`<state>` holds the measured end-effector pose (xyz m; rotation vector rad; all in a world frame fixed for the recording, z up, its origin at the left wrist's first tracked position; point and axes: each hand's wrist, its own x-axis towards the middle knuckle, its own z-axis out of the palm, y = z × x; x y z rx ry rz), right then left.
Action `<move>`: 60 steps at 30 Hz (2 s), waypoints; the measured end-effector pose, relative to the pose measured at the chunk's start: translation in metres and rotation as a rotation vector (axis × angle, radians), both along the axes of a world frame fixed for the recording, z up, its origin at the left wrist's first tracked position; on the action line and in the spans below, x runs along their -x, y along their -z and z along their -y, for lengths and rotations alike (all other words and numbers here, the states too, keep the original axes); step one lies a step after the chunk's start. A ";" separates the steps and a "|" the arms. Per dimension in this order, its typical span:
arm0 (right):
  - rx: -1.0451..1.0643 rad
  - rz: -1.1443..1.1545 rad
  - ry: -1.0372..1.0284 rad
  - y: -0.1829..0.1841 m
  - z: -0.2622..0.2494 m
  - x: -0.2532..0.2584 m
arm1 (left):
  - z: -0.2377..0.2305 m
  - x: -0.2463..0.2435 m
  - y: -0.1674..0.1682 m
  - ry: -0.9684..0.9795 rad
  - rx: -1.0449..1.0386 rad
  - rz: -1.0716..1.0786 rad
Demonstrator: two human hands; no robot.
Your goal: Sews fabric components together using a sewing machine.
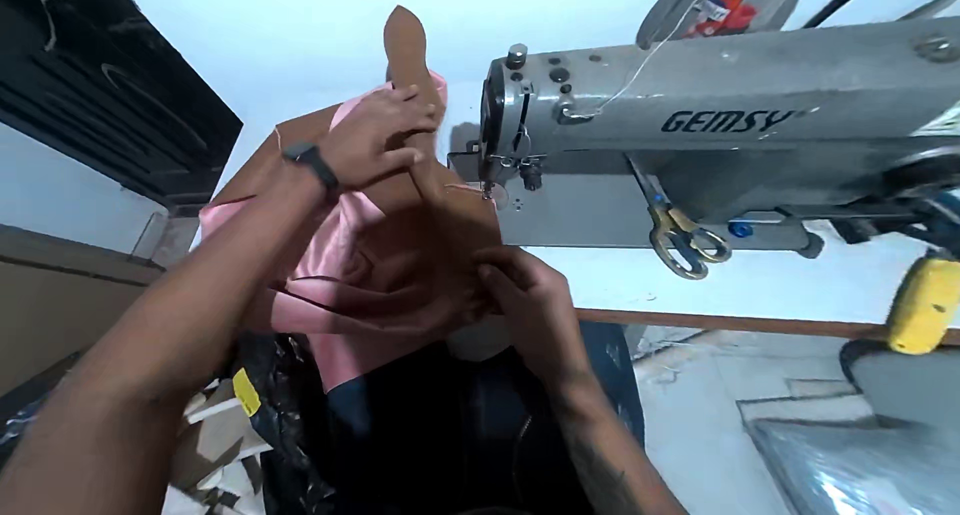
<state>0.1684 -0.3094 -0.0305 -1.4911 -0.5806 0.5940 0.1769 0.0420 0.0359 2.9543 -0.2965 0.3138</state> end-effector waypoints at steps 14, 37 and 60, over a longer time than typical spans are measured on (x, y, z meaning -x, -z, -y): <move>0.114 -0.057 -0.045 0.012 0.036 -0.035 | 0.019 0.138 -0.109 -0.436 -0.293 0.018; 0.046 -0.214 -0.062 0.007 -0.003 -0.007 | -0.084 0.115 0.039 -0.098 0.108 -0.208; 0.101 -0.058 0.025 0.002 0.003 0.019 | 0.150 0.162 0.057 -0.073 0.318 -0.163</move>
